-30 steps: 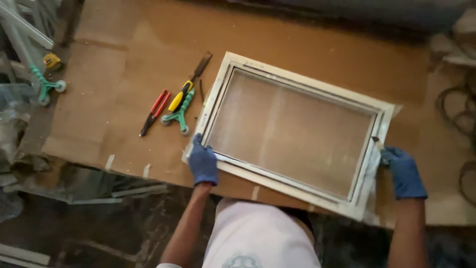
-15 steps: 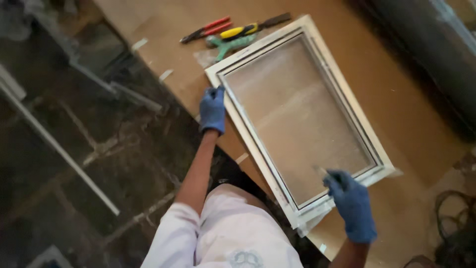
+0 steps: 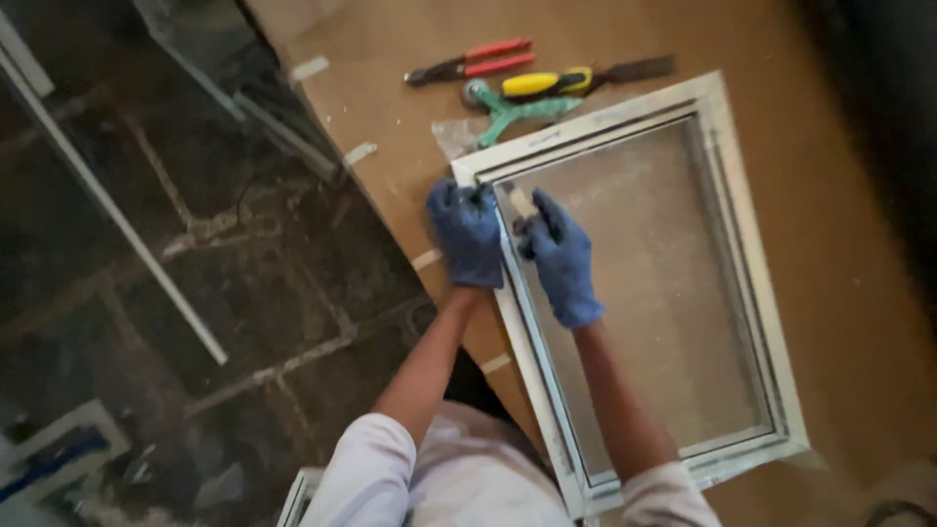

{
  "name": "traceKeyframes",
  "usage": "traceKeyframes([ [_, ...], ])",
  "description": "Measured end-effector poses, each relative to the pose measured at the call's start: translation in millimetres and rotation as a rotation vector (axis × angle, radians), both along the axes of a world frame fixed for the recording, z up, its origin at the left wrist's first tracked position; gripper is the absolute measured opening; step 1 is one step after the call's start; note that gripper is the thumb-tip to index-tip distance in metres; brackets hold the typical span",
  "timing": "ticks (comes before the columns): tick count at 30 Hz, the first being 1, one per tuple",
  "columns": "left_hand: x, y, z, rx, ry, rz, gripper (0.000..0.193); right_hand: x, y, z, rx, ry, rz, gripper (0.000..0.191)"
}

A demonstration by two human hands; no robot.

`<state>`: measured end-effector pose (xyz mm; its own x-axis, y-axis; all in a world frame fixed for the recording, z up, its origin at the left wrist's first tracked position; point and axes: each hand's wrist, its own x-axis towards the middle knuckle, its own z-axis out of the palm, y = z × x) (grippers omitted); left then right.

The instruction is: The person prepares a rubber spline by stretching and bending it by hand, then presses the spline into the groove of a window screen frame using a green spline roller tool. They then use a utility knife to trim excess spline along the frame edge and adjust the screen mesh in the frame.

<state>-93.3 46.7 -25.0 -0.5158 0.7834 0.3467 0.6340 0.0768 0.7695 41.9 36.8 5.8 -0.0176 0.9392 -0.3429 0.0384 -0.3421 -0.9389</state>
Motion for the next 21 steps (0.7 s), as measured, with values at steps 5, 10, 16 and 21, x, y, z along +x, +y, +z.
traceKeyframes([
  [5,-4,3,-1,0.018,-0.003,-0.021,0.016,-9,18,-23,0.367,-0.376,0.115,0.035],
  [10,-4,11,-2,-0.006,-0.106,0.017,0.019,-13,24,-13,0.396,-0.531,0.200,0.036],
  [16,0,13,-2,0.021,-0.129,-0.003,0.019,-9,20,-2,0.338,-0.624,0.249,0.035],
  [21,4,13,4,0.015,-0.126,-0.012,0.018,-3,22,-1,0.489,-0.483,0.211,0.036],
])
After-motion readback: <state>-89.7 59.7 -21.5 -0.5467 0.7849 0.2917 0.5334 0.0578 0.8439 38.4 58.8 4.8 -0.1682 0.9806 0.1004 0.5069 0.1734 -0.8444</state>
